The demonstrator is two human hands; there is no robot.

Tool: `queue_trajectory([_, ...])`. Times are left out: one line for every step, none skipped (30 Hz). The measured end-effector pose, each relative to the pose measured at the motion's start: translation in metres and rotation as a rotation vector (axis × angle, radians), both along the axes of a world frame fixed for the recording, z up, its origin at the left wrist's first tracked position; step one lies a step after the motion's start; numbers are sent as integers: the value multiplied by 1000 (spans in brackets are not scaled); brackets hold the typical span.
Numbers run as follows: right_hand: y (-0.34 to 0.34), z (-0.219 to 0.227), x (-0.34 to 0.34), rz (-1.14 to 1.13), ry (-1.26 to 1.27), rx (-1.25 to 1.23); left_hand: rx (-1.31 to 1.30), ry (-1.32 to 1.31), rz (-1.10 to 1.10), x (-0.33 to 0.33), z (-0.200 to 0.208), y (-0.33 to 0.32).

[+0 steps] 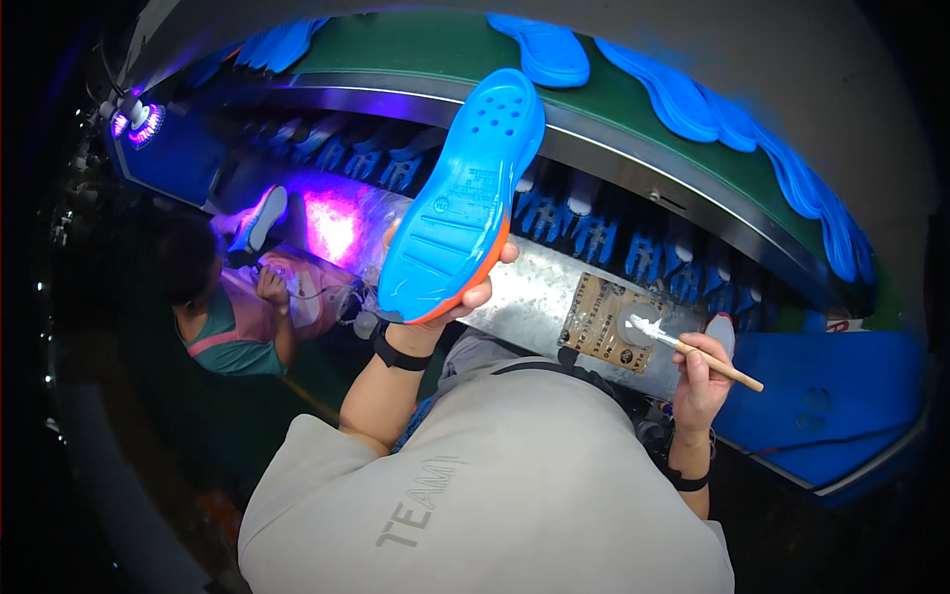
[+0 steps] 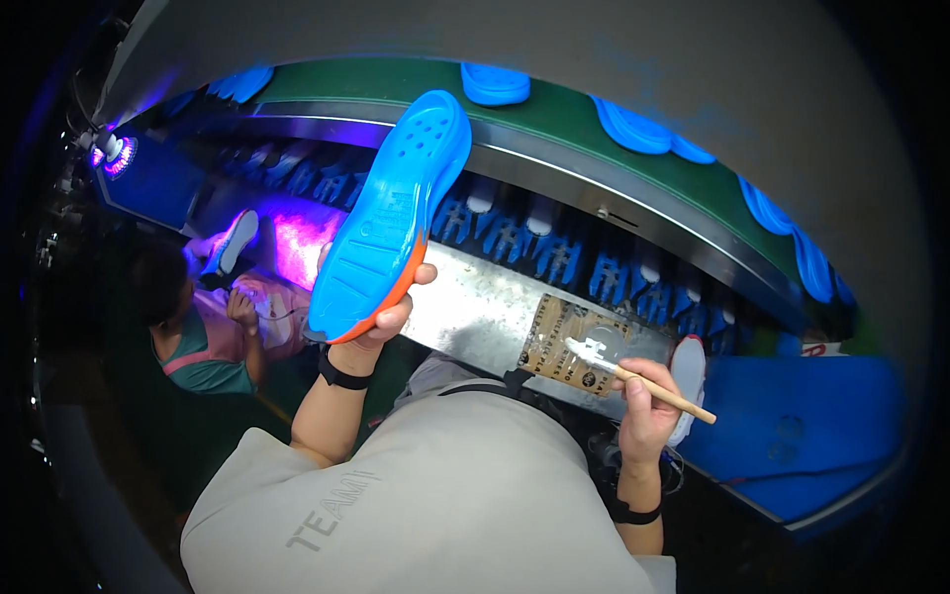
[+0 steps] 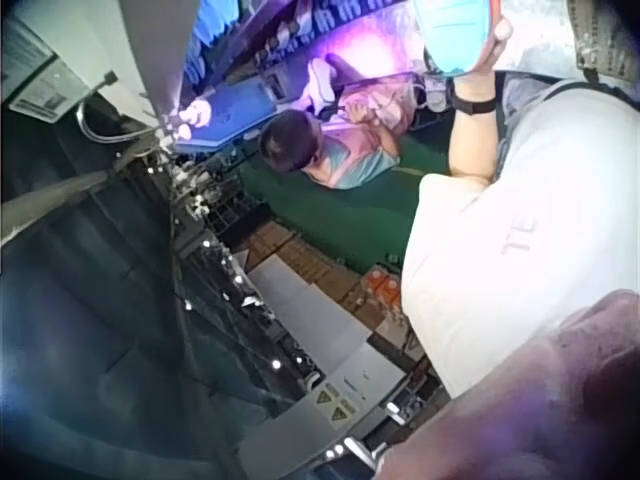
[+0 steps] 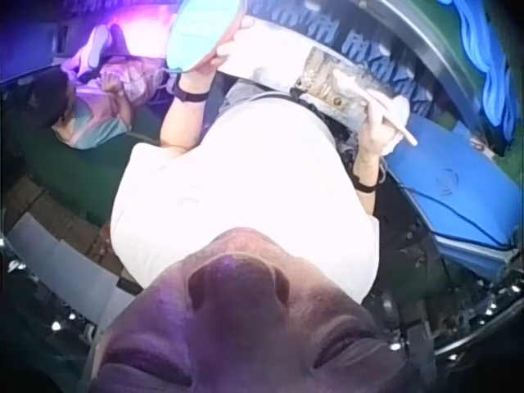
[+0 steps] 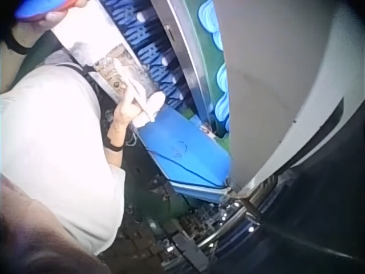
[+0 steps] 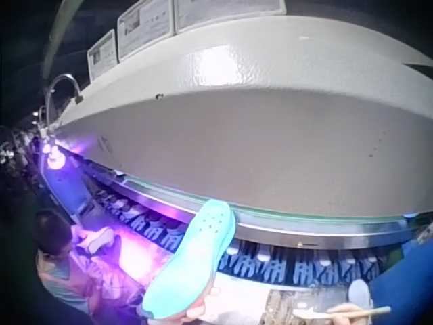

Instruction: Applying glue or primer to blue shoe soles using a brush in a factory setting.

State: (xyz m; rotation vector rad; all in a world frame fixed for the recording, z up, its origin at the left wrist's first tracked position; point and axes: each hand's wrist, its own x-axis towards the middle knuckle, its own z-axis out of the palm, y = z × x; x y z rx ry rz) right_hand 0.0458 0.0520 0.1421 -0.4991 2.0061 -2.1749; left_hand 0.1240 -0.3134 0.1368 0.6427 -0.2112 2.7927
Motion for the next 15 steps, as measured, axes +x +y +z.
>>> queue_trajectory([-1,-1,0,-3,9,5,84,71,-18,-4,-1,1])
queue_trajectory([-2,-2,1,-11,-3,2,301,31,-230,-1,-2,5])
queue_trajectory([-4,-3,2,-18,-15,-1,304,40,-229,-2,-3,6])
queue_trajectory([-6,-4,3,-28,-21,2,221,53,-117,-3,-6,6])
queue_trajectory([-7,-3,4,-21,-12,7,138,65,-3,-3,-7,6])
queue_trajectory([-9,-2,5,-7,-25,7,141,74,7,-3,-7,6])
queue_trajectory([-11,-2,5,9,-37,9,137,44,36,-2,-6,6])
queue_trajectory([-13,-2,5,11,-46,8,133,13,65,-2,-5,6])
queue_trajectory([-15,-2,5,23,-39,13,137,20,76,-1,-4,6])
queue_trajectory([-17,-1,5,35,-51,8,128,-4,103,0,-2,6])
queue_trajectory([-18,0,5,46,-63,4,120,-29,130,2,0,6])
queue_trajectory([-18,-2,5,56,-65,11,125,-23,138,3,3,7])
queue_trajectory([-18,-2,5,64,-59,16,130,-50,145,5,5,8])
queue_trajectory([-19,-1,5,68,-63,22,136,-78,150,6,5,10])
queue_trajectory([-20,0,6,70,-68,28,142,-73,155,6,5,10])
